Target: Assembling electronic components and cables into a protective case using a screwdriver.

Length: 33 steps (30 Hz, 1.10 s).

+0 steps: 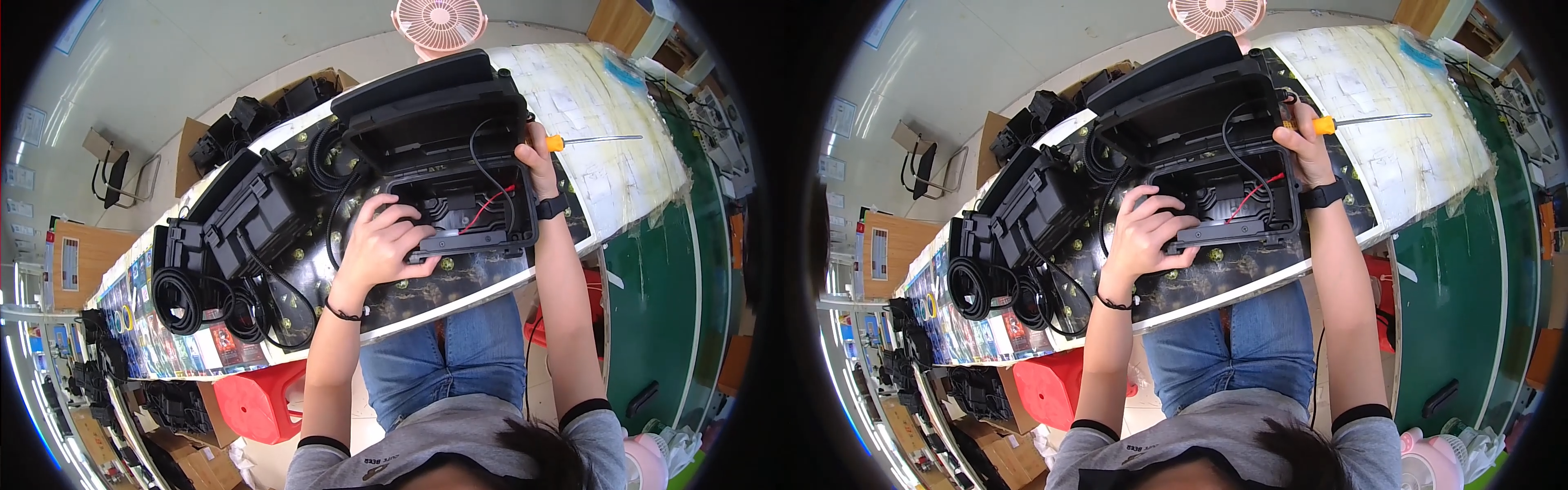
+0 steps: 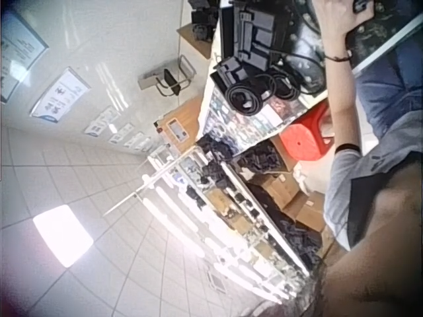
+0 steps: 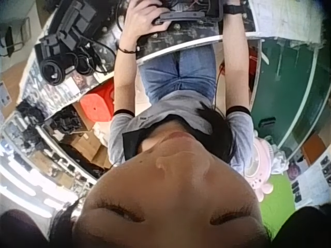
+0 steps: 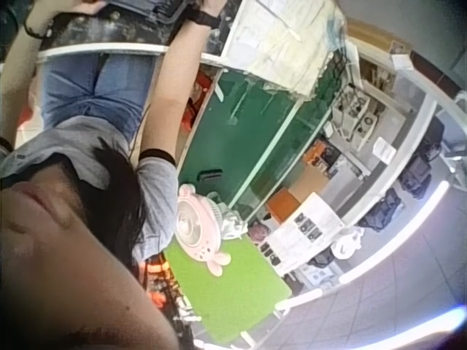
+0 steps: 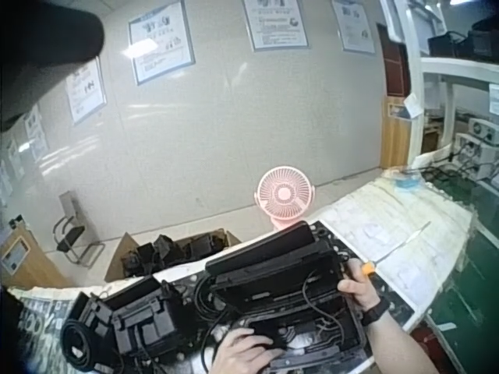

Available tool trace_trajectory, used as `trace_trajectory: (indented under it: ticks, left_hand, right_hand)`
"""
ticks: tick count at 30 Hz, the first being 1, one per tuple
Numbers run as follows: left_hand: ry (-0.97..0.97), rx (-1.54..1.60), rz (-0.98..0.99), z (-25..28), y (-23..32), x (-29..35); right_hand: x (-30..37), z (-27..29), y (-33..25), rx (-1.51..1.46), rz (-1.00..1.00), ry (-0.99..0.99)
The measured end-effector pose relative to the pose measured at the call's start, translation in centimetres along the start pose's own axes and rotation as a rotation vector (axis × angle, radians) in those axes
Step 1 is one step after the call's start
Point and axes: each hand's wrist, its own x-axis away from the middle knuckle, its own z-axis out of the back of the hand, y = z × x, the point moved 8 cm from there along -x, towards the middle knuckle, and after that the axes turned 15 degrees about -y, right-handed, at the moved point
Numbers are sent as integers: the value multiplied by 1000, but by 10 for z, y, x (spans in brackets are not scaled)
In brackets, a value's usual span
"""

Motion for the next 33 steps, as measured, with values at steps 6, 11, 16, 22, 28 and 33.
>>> trace_trajectory:
  ticks: [6,11,16,22,28,33]
  left_hand:
    - [9,26,-2,0,0,1]
    - [7,-2,3,0,2,2]
    - [191,-114,18,10,8,5]
    - [310,-367,-67,4,62,-2]
    - [180,-490,111,-15,76,-22]
    - [135,-533,101,-21,81,-26]
  right_hand:
    - [0,-3,2,-91,25,-35]
    - [0,-6,0,-91,6,-17]
    - [-3,-9,0,-189,0,-7]
    - [-10,-15,3,-204,1,29]
    - [-8,-19,12,-144,-14,-64]
    - [-10,-16,14,-151,66,-126]
